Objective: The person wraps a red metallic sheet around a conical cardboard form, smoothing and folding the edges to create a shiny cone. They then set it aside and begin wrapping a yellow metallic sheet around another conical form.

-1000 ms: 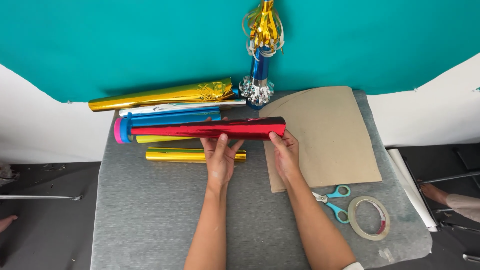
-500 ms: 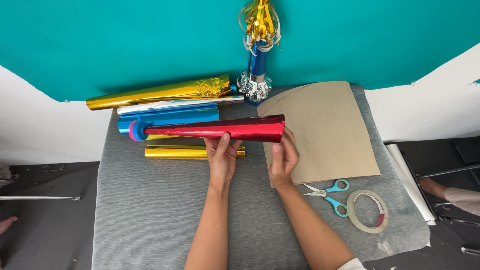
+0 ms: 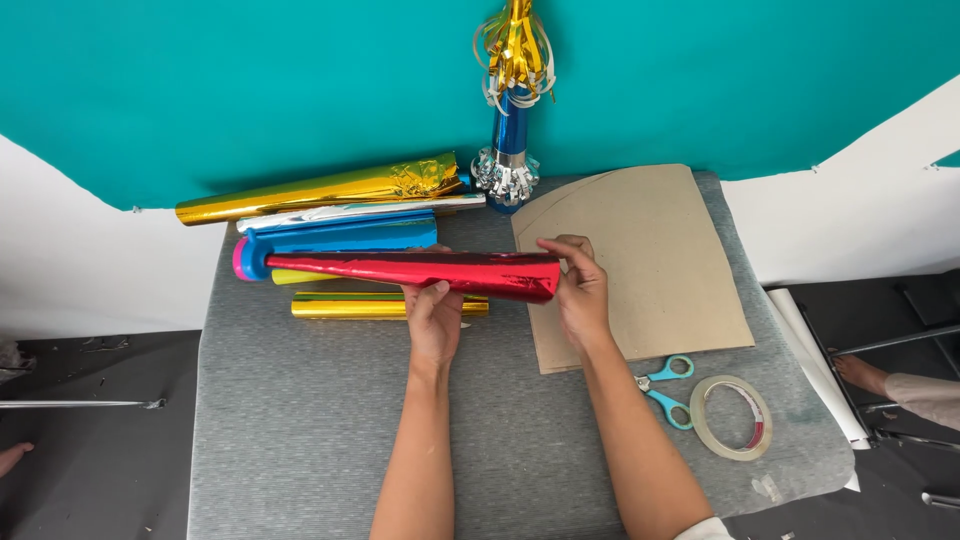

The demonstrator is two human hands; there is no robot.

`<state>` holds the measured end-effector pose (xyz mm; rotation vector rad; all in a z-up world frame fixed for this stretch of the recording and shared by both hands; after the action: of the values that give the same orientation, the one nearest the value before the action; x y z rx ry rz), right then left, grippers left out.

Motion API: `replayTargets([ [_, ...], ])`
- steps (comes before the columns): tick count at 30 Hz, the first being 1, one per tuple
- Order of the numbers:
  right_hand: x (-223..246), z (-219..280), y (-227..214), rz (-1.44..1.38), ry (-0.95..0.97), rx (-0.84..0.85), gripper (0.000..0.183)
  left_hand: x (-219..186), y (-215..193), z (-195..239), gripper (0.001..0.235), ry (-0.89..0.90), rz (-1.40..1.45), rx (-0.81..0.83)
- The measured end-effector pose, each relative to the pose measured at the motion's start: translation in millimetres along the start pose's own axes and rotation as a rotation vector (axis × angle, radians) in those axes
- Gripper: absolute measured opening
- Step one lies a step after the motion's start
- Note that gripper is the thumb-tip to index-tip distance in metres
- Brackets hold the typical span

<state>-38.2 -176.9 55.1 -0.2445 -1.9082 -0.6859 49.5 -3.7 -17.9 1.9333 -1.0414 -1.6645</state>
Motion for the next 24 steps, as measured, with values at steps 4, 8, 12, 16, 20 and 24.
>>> replayTargets([
  [4, -26.0, 0.1, -13.9, -0.063, 0.121, -0.015, 0.027, 6.4, 1.3, 2.9, 0.056, -0.032, -0.051, 0.023],
  [8, -28.6, -1.5, -18.3, -0.183, 0.224, 0.112, 0.045, 2.9, -3.0, -0.3, 0.056, -0.019, -0.061, 0.017],
  [12, -33.5, -2.7, -20.0, -0.510, 0.365, 0.223, 0.051, 1.7, -12.1, -3.5, 0.051, -0.003, -0.051, 0.009],
  [16, -53.4, -3.8, -34.0, -0.361, 0.354, 0.104, 0.051, -0.3, -2.7, 1.6, 0.053, -0.034, -0.096, 0.014],
  [20, -40.7, -8.2, -36.9, -0.059, 0.195, 0.047, 0.034, 4.8, 1.0, 2.7, 0.053, -0.009, -0.126, 0.017],
  [24, -35.0, -8.9, -35.8, 0.136, 0.088, 0.046, 0.029, 1.4, 7.8, 5.1, 0.053, 0.014, -0.146, 0.008],
])
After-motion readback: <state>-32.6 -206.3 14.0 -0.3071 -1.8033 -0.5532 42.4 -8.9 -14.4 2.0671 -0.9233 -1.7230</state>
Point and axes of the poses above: each hand's wrist, its own z-axis away from the middle knuckle, its own y-axis out of the palm, x = y × z, the point moved 4 cm from there along -z, towards the middle knuckle, and after that the axes turned 9 degrees about -z, right-handed, at the moved point
